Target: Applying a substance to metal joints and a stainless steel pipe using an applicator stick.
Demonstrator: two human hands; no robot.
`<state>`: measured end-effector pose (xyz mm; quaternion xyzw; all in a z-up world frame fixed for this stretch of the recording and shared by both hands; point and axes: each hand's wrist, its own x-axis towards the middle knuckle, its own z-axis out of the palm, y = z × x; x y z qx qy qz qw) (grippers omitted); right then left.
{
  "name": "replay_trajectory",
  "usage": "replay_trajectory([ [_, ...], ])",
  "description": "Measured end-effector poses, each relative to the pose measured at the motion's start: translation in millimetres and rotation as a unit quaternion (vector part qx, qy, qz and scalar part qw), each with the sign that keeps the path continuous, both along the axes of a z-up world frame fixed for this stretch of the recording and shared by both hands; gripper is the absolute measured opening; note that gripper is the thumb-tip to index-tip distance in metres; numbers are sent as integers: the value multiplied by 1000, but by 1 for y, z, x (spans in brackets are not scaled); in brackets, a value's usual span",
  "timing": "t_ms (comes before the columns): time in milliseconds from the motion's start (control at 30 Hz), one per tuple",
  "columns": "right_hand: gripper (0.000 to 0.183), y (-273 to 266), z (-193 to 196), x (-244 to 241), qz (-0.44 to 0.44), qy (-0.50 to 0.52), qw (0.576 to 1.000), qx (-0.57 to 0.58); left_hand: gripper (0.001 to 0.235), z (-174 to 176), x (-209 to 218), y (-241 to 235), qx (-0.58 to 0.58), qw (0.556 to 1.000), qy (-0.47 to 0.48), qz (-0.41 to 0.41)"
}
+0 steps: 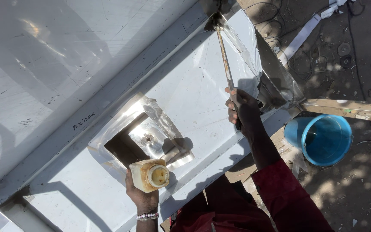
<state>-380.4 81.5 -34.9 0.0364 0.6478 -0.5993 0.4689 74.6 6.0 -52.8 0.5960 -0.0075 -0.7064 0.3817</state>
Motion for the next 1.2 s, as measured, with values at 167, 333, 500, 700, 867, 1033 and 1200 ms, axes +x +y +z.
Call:
replay_trajectory([
  [167,49,-5,-39,-32,-42,-265,944,-192,50,-3,4,1,-15,1000,1,5],
  [333,48,-19,-24,-55,-27,-446,807,-388,42,0,2,4,-29,1000,0,1],
  [500,78,-46,86,-53,-87,-411,873,-250,46,1,4,6,-23,1000,1,0],
  [700,44,-60,92,-20,-46,-165,985,11,46,0,3,7,-28,999,30,7],
  [867,40,-35,-1,-47,148,-161,970,-104,49,-4,8,10,-47,998,33,3],
  [1033,21,-23,-1,-20,135,219,936,240,39,-8,14,13,-43,999,13,13],
  [1200,17,-4,-58,-55,181,461,840,221,45,-9,19,13,-36,999,11,8],
])
